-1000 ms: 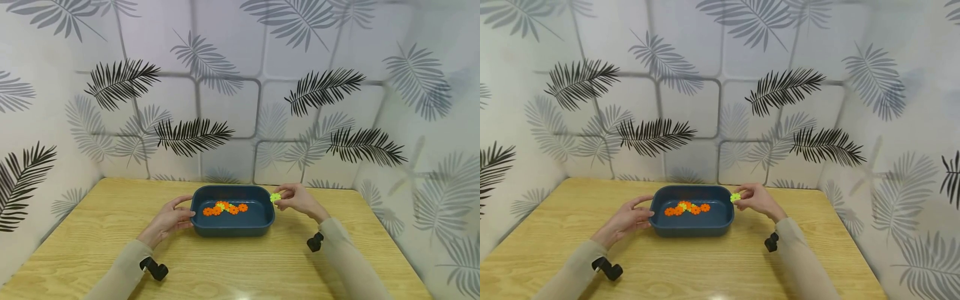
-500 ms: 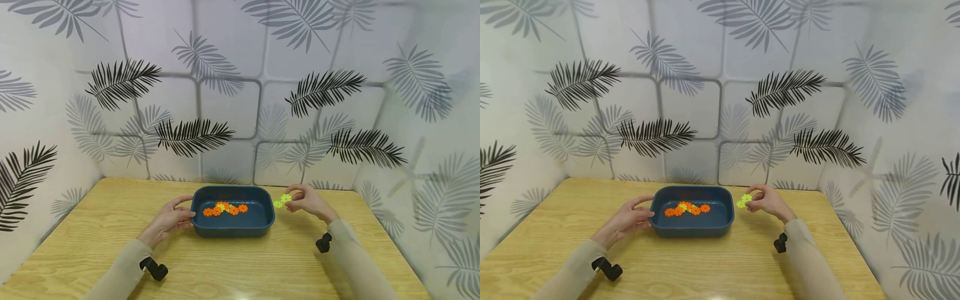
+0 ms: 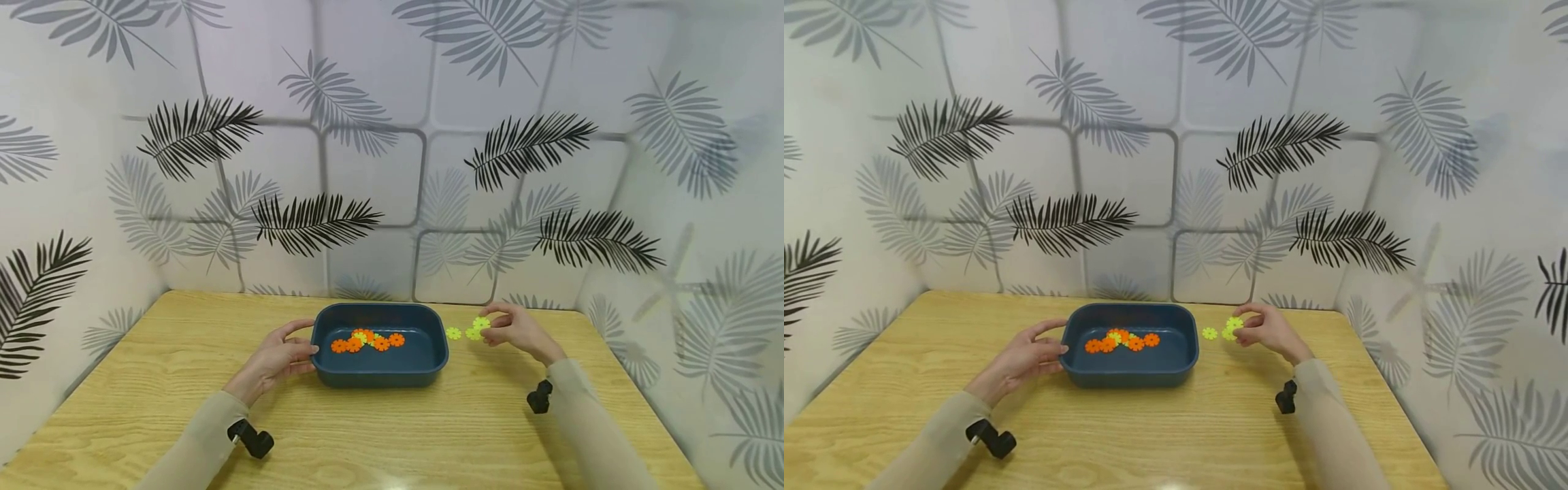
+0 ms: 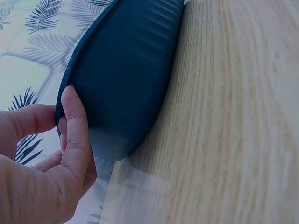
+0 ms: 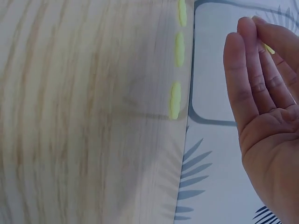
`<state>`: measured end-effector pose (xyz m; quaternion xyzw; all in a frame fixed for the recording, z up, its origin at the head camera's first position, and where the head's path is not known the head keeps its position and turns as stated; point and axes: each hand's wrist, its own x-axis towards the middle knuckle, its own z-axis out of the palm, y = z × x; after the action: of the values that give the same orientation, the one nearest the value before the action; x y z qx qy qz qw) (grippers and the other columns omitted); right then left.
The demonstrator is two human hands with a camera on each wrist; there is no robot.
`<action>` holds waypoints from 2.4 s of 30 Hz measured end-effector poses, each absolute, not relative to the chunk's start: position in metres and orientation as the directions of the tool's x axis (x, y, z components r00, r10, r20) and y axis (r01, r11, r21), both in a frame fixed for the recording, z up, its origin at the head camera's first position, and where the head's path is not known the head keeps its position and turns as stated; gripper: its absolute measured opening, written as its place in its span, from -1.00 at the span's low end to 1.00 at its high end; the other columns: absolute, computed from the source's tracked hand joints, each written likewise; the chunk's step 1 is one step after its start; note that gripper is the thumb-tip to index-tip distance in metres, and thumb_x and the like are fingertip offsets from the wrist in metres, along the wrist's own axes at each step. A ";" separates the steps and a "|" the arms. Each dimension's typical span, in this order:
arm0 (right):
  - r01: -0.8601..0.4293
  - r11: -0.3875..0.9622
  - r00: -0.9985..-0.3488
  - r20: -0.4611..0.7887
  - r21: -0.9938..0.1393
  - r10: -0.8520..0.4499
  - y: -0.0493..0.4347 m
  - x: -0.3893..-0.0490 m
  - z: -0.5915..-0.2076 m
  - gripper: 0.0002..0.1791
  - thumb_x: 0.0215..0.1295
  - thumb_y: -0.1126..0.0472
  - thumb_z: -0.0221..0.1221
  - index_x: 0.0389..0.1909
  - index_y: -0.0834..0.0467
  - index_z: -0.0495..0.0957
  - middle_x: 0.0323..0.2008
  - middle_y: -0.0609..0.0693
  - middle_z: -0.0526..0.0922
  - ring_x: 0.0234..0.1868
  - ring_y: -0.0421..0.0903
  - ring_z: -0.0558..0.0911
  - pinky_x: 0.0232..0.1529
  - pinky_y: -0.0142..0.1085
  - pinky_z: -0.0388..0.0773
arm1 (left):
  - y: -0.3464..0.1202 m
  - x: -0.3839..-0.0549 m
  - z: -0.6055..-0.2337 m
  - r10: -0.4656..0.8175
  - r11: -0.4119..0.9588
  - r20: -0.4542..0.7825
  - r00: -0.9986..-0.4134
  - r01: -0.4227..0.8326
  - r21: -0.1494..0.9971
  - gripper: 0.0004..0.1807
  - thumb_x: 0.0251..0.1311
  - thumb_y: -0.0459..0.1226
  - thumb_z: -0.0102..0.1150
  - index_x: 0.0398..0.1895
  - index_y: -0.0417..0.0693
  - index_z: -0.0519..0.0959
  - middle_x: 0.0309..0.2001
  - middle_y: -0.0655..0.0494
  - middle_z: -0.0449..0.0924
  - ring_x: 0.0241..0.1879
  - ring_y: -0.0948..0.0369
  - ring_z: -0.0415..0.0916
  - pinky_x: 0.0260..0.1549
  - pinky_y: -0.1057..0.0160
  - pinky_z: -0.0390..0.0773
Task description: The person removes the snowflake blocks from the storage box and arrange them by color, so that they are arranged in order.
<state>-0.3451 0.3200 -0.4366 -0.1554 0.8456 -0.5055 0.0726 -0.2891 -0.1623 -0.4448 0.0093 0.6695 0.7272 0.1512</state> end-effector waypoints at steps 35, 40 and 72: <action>-0.141 0.618 -0.968 -0.022 -0.773 -0.249 0.391 -0.359 -0.466 -0.55 0.17 0.32 0.35 0.07 0.35 0.53 -0.36 0.11 0.66 -0.42 -0.18 0.62 -0.37 -0.32 0.66 | -0.162 -0.288 -0.447 0.234 -0.051 -0.187 -0.954 -0.204 0.978 -0.27 0.28 -0.42 0.18 0.49 -0.05 0.15 -0.12 -0.03 0.53 -0.31 0.19 0.63 -0.27 0.24 0.71; -0.228 0.728 -0.958 0.016 -0.647 -0.286 0.386 -0.362 -0.460 -0.63 0.17 0.27 0.35 0.01 0.28 0.59 -0.37 0.10 0.67 -0.46 -0.16 0.58 -0.45 -0.31 0.60 | -0.162 -0.289 -0.447 0.238 -0.067 -0.186 -0.953 -0.207 0.976 -0.27 0.28 -0.42 0.18 0.49 -0.06 0.15 -0.07 -0.08 0.52 -0.32 0.19 0.64 -0.28 0.25 0.70; -0.251 0.773 -0.931 -0.074 -0.583 -0.358 0.387 -0.360 -0.452 -0.59 0.30 0.39 0.16 0.16 0.38 0.51 -0.39 0.09 0.52 -0.58 -0.22 0.43 -0.57 -0.38 0.40 | -0.161 -0.289 -0.447 0.225 -0.064 -0.186 -0.957 -0.205 0.977 -0.29 0.28 -0.40 0.19 0.46 -0.11 0.17 -0.07 -0.11 0.56 -0.30 0.16 0.66 -0.26 0.24 0.71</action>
<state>-0.3602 0.3868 -0.4523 -0.1623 0.9370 -0.2956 0.0908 -0.2887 -0.1607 -0.4473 0.0075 0.6682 0.7292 0.1472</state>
